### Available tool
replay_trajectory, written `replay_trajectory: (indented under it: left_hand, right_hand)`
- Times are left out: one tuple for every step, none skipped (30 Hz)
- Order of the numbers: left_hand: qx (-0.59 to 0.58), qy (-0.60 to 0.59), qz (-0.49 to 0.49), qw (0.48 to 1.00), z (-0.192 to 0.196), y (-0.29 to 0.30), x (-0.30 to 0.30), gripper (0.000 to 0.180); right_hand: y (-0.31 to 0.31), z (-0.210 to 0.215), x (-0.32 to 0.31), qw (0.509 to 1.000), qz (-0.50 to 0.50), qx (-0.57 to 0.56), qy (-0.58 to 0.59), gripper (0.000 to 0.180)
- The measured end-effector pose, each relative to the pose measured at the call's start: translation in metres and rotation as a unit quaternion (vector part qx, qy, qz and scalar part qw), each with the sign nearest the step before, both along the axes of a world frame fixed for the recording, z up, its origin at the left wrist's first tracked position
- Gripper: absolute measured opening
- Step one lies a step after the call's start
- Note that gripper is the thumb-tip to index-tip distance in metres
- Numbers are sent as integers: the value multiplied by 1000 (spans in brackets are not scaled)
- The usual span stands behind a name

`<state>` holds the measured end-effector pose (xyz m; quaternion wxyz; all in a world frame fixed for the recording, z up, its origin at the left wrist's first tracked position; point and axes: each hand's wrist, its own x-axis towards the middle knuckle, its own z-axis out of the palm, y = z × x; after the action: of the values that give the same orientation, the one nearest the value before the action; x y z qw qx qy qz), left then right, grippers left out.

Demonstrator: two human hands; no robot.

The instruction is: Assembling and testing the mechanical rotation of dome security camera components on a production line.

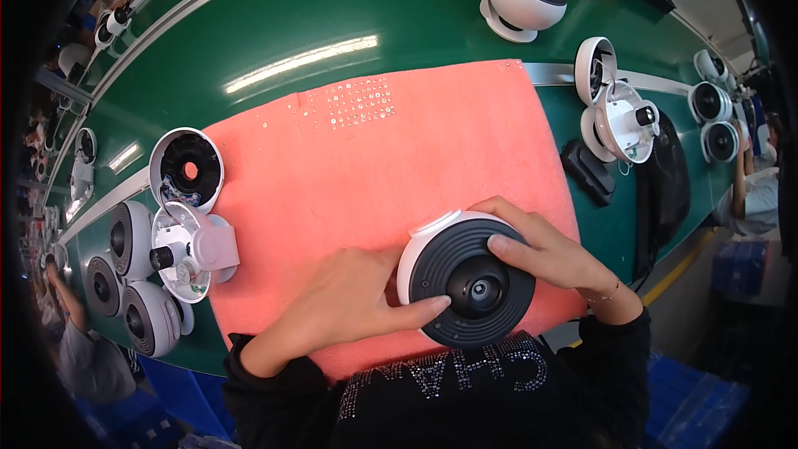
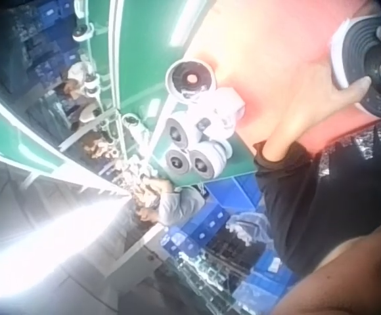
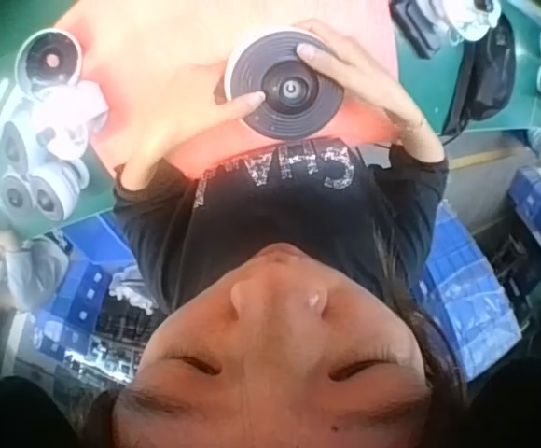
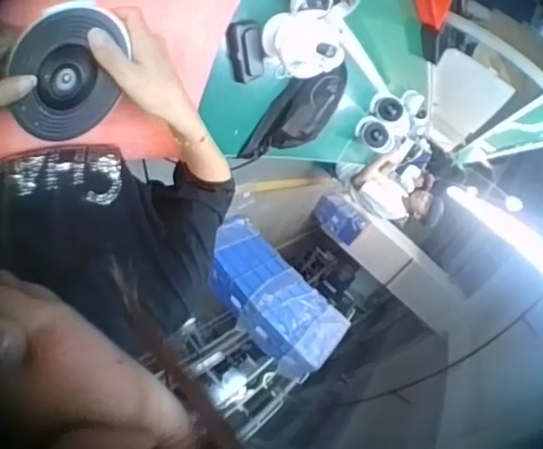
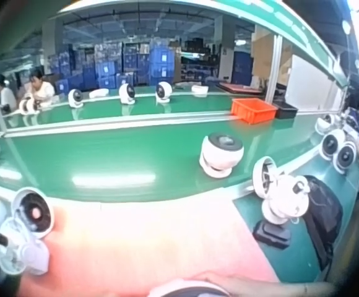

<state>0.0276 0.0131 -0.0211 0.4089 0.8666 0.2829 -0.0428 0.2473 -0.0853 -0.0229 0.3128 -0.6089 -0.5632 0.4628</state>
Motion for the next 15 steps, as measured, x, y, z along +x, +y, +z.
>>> replay_trajectory:
  left_hand:
    - [-159,-87,32,983,-6,0,2,59]
    - [-154,-89,32,984,-4,0,2,59]
    - [-224,-109,56,967,-2,-1,1,63]
    - [-291,-129,82,944,2,-3,-1,71]
    - [-239,-182,99,949,2,-6,-2,74]
    - [-185,-234,116,947,2,-9,-2,78]
    - [-61,-267,99,956,11,-9,3,83]
    - [-52,-270,99,956,14,-9,4,83]
    - [0,-298,101,949,17,-8,4,83]
    - [52,-326,99,939,19,-6,5,82]
    - [62,-328,97,938,21,-4,5,82]
    - [76,-318,112,938,24,-1,5,82]
    - [92,-307,127,939,25,3,5,82]
    - [64,-288,153,943,25,5,3,82]
    - [77,-289,152,942,23,11,2,82]
  right_hand:
    - [3,0,0,982,7,-111,150,51]
    - [4,3,-1,983,8,-107,149,51]
    - [3,9,-2,987,10,-89,131,51]
    - [3,15,-3,991,14,-69,113,50]
    - [3,21,-6,992,0,-35,124,55]
    - [5,26,-11,995,-6,32,98,60]
    - [8,30,-16,992,-15,100,71,64]
    - [13,27,-17,987,-38,149,48,73]
    - [20,22,-17,986,-34,159,48,73]
    - [28,17,-14,976,-21,211,59,74]
    - [36,13,-12,962,-7,263,70,75]
    - [44,14,-13,963,-19,257,78,71]
    - [52,14,-13,964,-21,256,72,68]
    - [60,14,-14,964,-23,256,66,65]
    - [67,13,-16,962,-23,269,47,62]
